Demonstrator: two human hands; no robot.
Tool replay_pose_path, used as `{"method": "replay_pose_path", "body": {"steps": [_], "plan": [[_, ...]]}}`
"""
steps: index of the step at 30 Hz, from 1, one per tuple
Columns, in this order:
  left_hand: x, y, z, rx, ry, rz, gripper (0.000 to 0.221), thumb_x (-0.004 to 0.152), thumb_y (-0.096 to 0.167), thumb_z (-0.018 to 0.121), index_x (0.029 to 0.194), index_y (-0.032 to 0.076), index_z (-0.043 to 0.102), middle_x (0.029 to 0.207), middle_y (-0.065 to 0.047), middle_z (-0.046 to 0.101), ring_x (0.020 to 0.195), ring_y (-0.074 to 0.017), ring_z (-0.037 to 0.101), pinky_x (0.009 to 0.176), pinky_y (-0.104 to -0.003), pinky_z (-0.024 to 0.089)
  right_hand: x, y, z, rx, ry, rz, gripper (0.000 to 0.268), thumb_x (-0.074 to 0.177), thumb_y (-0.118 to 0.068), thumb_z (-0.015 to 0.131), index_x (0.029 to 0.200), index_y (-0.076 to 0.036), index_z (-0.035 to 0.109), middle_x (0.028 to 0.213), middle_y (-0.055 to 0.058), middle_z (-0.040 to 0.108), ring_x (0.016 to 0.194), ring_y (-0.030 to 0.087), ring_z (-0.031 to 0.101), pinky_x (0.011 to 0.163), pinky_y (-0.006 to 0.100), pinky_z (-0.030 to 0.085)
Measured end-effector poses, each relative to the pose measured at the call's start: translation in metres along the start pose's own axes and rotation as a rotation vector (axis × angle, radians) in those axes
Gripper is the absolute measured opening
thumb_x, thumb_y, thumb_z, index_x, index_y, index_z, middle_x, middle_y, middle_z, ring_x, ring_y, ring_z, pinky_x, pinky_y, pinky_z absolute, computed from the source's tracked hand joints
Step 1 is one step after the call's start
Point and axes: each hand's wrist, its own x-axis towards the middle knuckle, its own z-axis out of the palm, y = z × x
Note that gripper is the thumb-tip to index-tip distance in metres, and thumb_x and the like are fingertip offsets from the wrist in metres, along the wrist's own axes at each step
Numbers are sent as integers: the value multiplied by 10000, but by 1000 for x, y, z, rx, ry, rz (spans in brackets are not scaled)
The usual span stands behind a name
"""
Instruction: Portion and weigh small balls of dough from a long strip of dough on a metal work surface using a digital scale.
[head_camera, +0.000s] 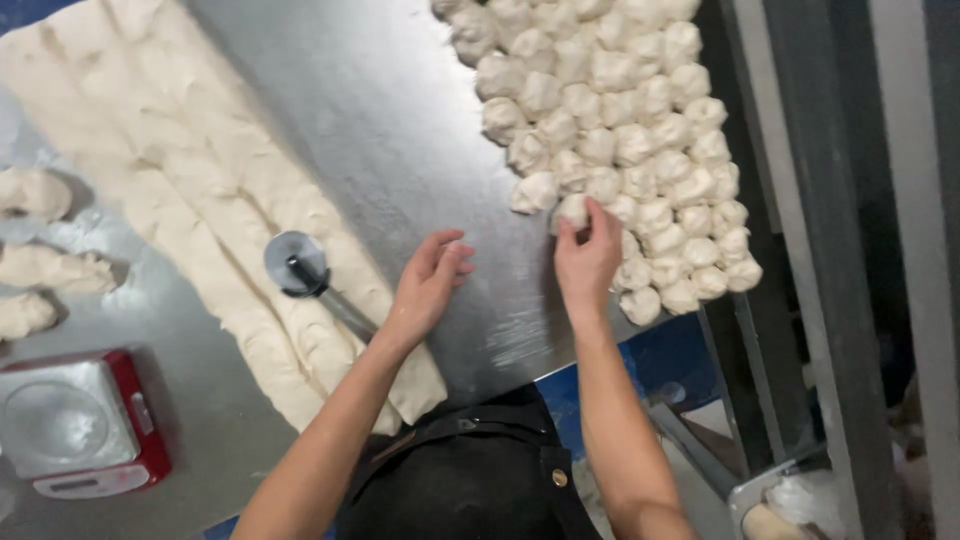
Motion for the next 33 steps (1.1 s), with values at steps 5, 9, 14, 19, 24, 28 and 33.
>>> {"method": "replay_pose_path", "body": {"steps": [5,9,14,19,24,28,33], "plan": [[-47,-8,-119,-71,269,75,338,1060,244,535,1275,-6,614,1083,-108,723,911,-151,682,815,-295,549,20,30,15,-362,162,-273,282,985,-193,738,1137,44,729,932,236,682,861,414,625,785,486,504],[-105,11,-228,1,590,130,313,1060,233,533,1224,-11,642,1039,-79,737,867,-136,674,805,-284,561,15,1,16,-517,-104,-53,334,1112,-271,581,1105,20,745,961,282,682,921,468,614,855,551,468],[-145,-1,-352,589,1063,290,248,1044,111,584,1255,-8,639,1198,-171,676,1097,-310,682,938,-385,542,-44,-128,109,-16,-169,-463,302,1105,-101,586,1356,66,611,1292,193,684,1146,291,677,966,402,555],[-133,11,-427,1046,1122,295,495,851,5,675,1341,21,607,1388,-205,550,1295,-407,499,1080,-506,394,-179,-246,317,113,-741,-538,413,945,-125,643,1342,-10,640,1092,140,717,944,216,710,835,344,577],[-123,9,-471,1214,830,284,700,597,18,778,1281,74,639,1371,-178,541,1241,-418,472,966,-529,388,-260,-251,459,40,-665,-676,442,916,-203,734,1291,21,663,1154,279,645,957,376,670,837,410,572],[-134,-22,-493,740,757,322,429,860,16,727,1279,89,677,1207,-141,634,1114,-386,550,967,-424,453,-248,-263,395,125,-933,-176,304,923,-277,766,1070,-11,778,913,126,751,834,231,691,753,351,539],[-188,-23,-456,-845,405,358,355,1004,228,522,1249,4,645,1151,-108,690,1078,-244,658,949,-405,528,-218,-216,235,860,-1176,303,412,877,-156,739,1252,-18,639,1195,81,685,1105,164,679,956,307,577]]}}
